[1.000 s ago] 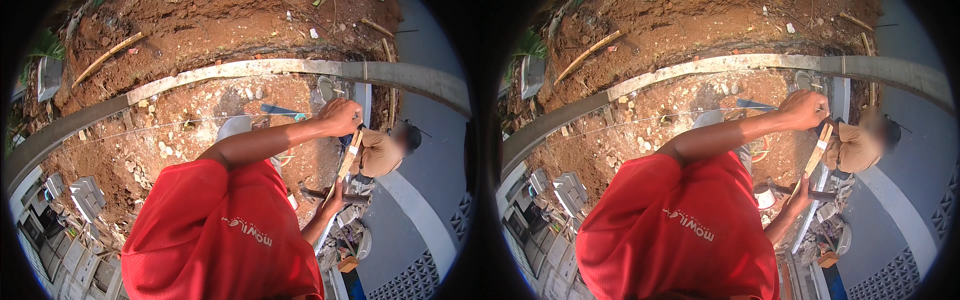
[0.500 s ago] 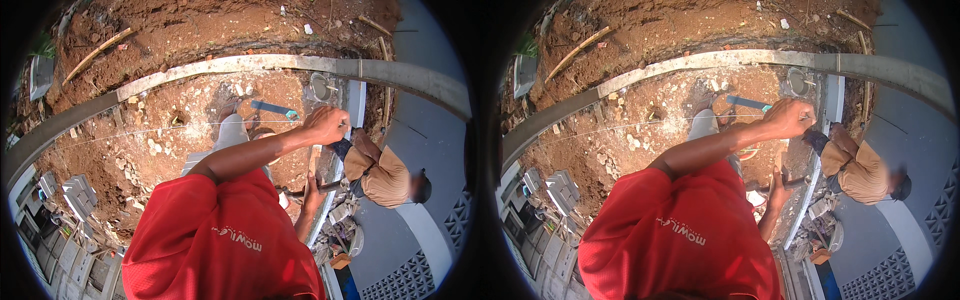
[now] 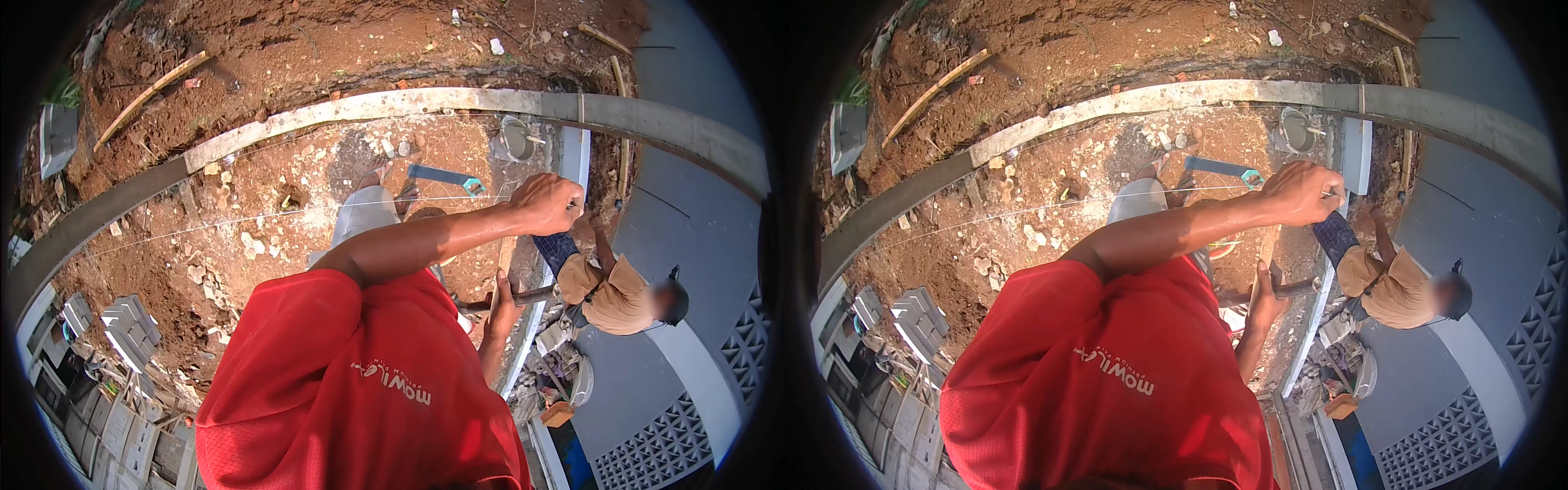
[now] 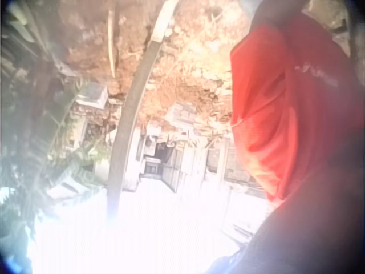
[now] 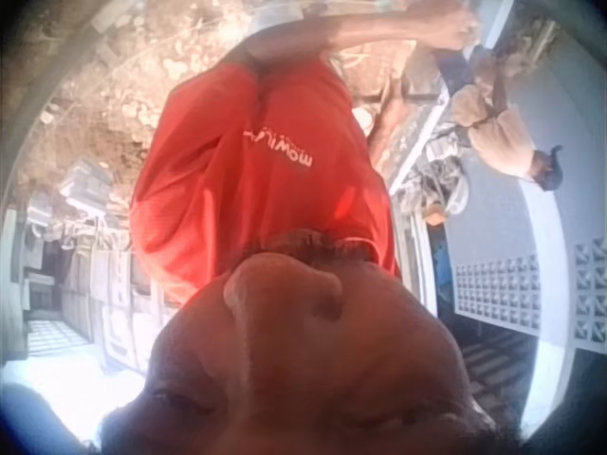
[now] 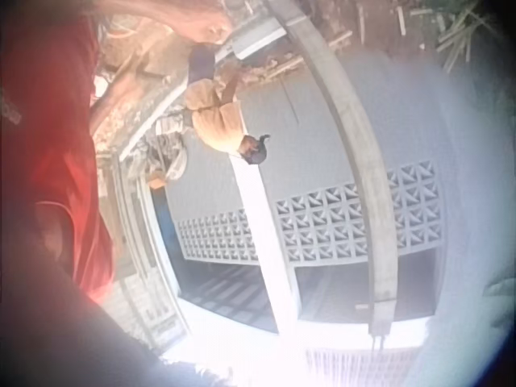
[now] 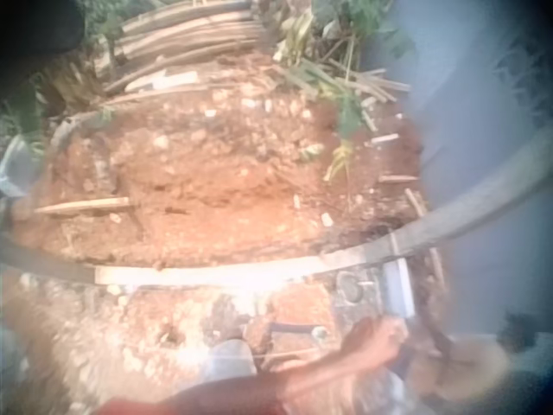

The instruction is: The person uses a string line and a metal pipe to align and secure a wooden form for a concrete edge. They adjust the string tension and position the form against a partially built wall while another worker applies cement nearby.

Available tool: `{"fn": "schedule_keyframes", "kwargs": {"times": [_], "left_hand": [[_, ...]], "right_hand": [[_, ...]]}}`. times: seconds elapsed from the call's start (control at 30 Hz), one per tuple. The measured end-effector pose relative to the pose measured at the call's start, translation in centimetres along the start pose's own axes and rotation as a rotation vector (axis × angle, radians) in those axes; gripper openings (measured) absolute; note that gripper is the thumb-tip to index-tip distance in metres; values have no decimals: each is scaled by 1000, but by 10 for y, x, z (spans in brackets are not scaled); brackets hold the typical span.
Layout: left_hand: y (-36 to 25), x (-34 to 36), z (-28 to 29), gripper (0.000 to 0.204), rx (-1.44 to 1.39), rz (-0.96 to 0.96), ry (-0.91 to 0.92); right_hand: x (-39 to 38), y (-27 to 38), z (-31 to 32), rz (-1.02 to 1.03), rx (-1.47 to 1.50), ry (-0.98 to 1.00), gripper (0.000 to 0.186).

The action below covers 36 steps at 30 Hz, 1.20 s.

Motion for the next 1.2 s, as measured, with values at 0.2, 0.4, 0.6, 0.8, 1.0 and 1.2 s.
{"fn": "schedule_keyframes", "kwargs": {"times": [0.2, 0.4, 0.6, 0.8, 1.0, 1.2], "left_hand": [[-5, -2, 7, 13, 12, 18, 35], [-8, -4, 9, 9, -17, 8, 13], [-9, 0, 11, 14, 17, 33, 14], [-14, 0, 13, 9, -103, -7, -82], [-11, 2, 9, 11, -19, 11, -64], [-14, 2, 11, 13, 19, 9, -63]], "right_hand": [[0, -7, 1, 19, -177, 35, 44], [-1, -14, -6, 23, -234, 95, 53], [-7, -6, -24, -14, -231, 145, 48], [-5, -13, -29, -25, -214, 199, 50], [1, -9, -32, 6, -264, 233, 52], [2, -6, -38, -21, -188, 276, 50]]}}
Point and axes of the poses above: each hand's wrist, its own x-axis towards the middle knuckle, its own z-axis out of the back of the hand, y = z × x, the point moved 9 cm from there along x, towards the middle knuckle, and after that the axes turned 15 degrees about z, right-handed, at the moved point
